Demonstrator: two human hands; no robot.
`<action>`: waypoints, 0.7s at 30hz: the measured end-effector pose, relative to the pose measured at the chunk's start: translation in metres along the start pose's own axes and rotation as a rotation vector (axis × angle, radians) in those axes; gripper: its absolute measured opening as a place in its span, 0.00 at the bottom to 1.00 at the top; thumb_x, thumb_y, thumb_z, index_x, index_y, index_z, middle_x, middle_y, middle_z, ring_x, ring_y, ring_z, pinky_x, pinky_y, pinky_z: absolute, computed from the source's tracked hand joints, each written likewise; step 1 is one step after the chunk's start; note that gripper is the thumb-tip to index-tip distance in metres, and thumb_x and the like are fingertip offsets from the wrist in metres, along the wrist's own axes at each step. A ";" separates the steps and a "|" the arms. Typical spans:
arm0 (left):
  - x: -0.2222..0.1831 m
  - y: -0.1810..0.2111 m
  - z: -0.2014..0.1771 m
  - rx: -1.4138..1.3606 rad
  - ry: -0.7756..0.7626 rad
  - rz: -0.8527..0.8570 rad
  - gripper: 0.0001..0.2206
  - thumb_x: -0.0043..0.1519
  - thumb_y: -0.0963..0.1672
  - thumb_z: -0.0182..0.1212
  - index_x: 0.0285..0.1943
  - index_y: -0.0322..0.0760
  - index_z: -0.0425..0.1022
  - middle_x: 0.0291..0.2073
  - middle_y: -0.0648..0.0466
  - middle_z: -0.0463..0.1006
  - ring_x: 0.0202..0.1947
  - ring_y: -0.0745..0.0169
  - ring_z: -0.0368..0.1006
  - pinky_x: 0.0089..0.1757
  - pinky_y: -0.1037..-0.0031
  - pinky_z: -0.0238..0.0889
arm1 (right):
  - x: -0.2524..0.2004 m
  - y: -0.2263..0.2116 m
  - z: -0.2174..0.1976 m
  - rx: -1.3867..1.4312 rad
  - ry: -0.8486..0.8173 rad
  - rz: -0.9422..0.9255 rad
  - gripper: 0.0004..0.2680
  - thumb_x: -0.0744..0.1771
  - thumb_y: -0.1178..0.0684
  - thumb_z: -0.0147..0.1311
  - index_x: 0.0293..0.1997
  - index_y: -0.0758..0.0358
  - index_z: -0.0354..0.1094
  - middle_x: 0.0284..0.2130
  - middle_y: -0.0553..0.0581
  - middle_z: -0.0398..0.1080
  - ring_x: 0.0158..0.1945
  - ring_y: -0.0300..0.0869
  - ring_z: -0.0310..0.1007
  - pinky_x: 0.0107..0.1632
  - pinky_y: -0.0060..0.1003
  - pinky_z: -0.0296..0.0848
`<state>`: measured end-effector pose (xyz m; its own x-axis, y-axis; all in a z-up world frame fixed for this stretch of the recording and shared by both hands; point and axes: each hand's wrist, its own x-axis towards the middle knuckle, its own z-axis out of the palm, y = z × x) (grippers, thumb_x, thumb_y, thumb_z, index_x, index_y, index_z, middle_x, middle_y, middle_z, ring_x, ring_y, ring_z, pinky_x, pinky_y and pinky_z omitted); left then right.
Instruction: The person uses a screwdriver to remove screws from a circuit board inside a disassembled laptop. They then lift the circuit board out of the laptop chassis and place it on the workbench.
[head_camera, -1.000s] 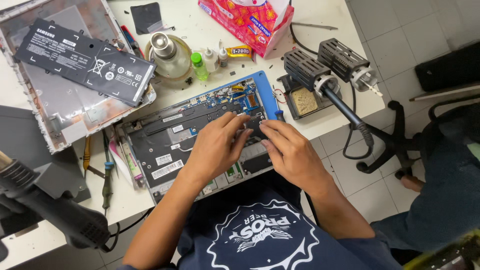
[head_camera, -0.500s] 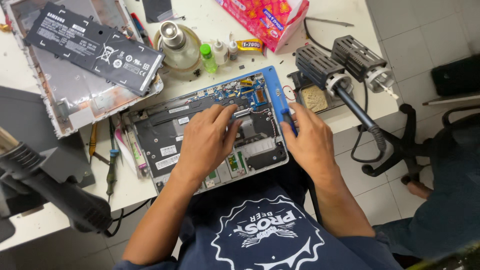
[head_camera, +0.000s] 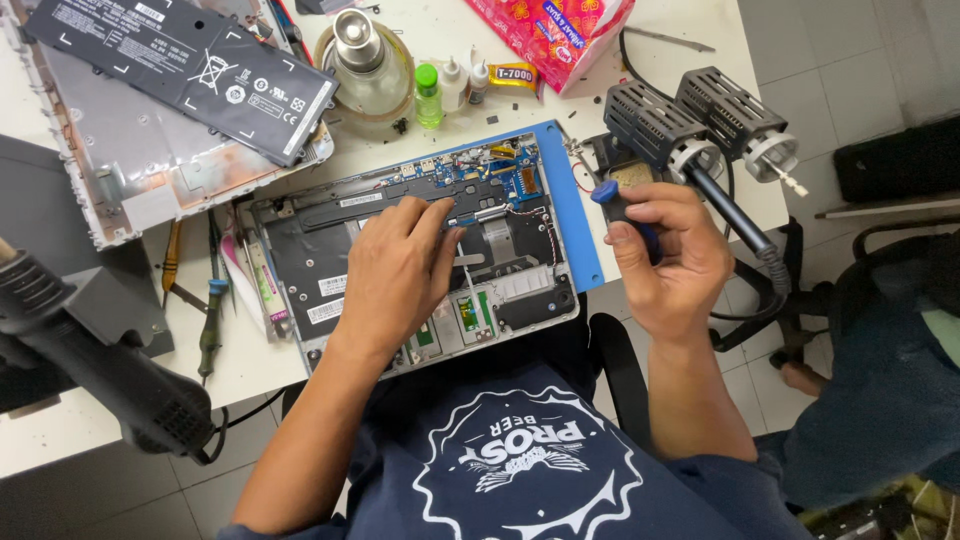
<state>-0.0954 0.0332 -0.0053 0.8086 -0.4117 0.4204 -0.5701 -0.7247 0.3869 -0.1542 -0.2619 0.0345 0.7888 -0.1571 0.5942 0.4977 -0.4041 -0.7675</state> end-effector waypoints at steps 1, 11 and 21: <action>-0.001 0.000 0.001 0.003 -0.013 -0.005 0.11 0.74 0.47 0.68 0.61 0.41 0.85 0.39 0.56 0.79 0.35 0.55 0.79 0.41 0.64 0.71 | -0.004 0.001 0.004 -0.017 0.012 0.006 0.06 0.72 0.67 0.65 0.45 0.81 0.70 0.47 0.79 0.76 0.32 0.51 0.82 0.38 0.42 0.84; -0.001 0.003 0.005 -0.013 -0.039 0.003 0.12 0.74 0.47 0.67 0.62 0.39 0.85 0.39 0.53 0.79 0.36 0.53 0.79 0.40 0.63 0.71 | 0.000 0.000 0.006 0.032 0.045 0.036 0.10 0.71 0.68 0.66 0.54 0.84 0.68 0.47 0.79 0.75 0.37 0.48 0.81 0.40 0.38 0.84; -0.001 -0.001 0.004 0.011 -0.033 0.000 0.11 0.74 0.46 0.67 0.61 0.40 0.84 0.41 0.53 0.77 0.37 0.53 0.77 0.42 0.63 0.69 | 0.020 -0.009 0.026 0.016 -0.055 0.077 0.13 0.71 0.67 0.66 0.55 0.77 0.59 0.44 0.75 0.74 0.37 0.49 0.80 0.36 0.39 0.82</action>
<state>-0.0957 0.0323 -0.0091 0.8132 -0.4297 0.3926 -0.5686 -0.7306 0.3782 -0.1340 -0.2381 0.0470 0.8435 -0.1375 0.5192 0.4397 -0.3784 -0.8145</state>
